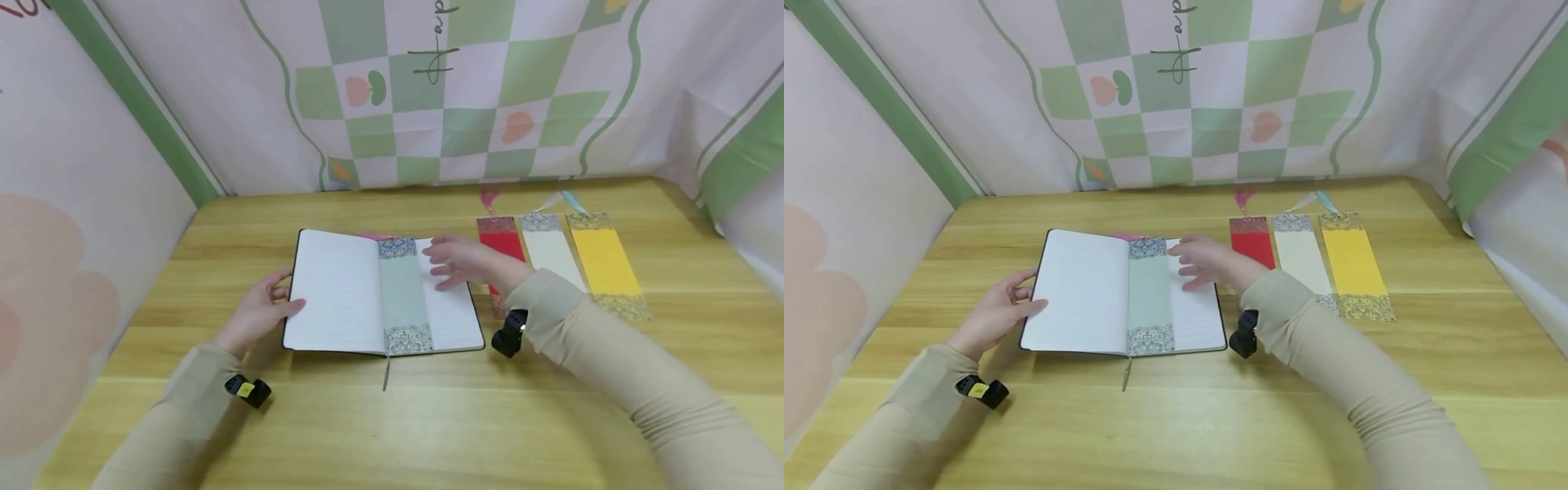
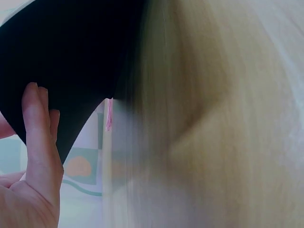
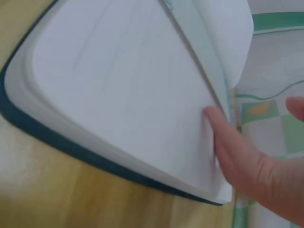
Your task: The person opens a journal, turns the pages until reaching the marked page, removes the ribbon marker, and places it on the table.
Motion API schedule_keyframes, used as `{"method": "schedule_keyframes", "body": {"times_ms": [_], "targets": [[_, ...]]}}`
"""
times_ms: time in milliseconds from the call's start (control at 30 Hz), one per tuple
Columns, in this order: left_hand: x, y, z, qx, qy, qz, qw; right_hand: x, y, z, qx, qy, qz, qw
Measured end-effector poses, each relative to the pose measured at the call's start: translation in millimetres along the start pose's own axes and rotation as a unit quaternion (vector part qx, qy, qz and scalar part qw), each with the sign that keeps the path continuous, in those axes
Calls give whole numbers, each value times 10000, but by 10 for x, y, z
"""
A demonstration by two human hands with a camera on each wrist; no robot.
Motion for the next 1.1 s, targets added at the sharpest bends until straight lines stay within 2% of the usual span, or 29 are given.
{"method": "schedule_keyframes", "body": {"times_ms": [133,267,400,567,800,967,1100], "targets": [[2,2,-19,28,-4,57,10000,57,-69,-39,-207,-316,-2,9993],[-3,0,-41,48,-39,58,10000,127,-105,-42,-203,-320,-63,9993],[10,4,-44,14,25,89,10000,165,-134,-55,32,160,-261,9995],[21,-2,-69,41,-43,58,10000,199,-169,-83,194,791,-541,9952],[30,-18,-115,3,-105,18,9999,228,-169,-129,118,893,-706,9934],[37,-31,-132,-33,-111,37,9999,141,-132,-125,-194,592,-665,9958],[35,-33,-151,6,-114,53,9999,-69,-23,-64,-395,488,-596,9962]]}}
Point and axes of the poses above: each hand's wrist, its own y-axis away from the middle knuckle, its own x-axis out of the palm, z = x × y, the point moved 7 cm from there along -y, towards the middle knuckle, and after that the axes turned 6 degrees about z, right-handed, at the moved point
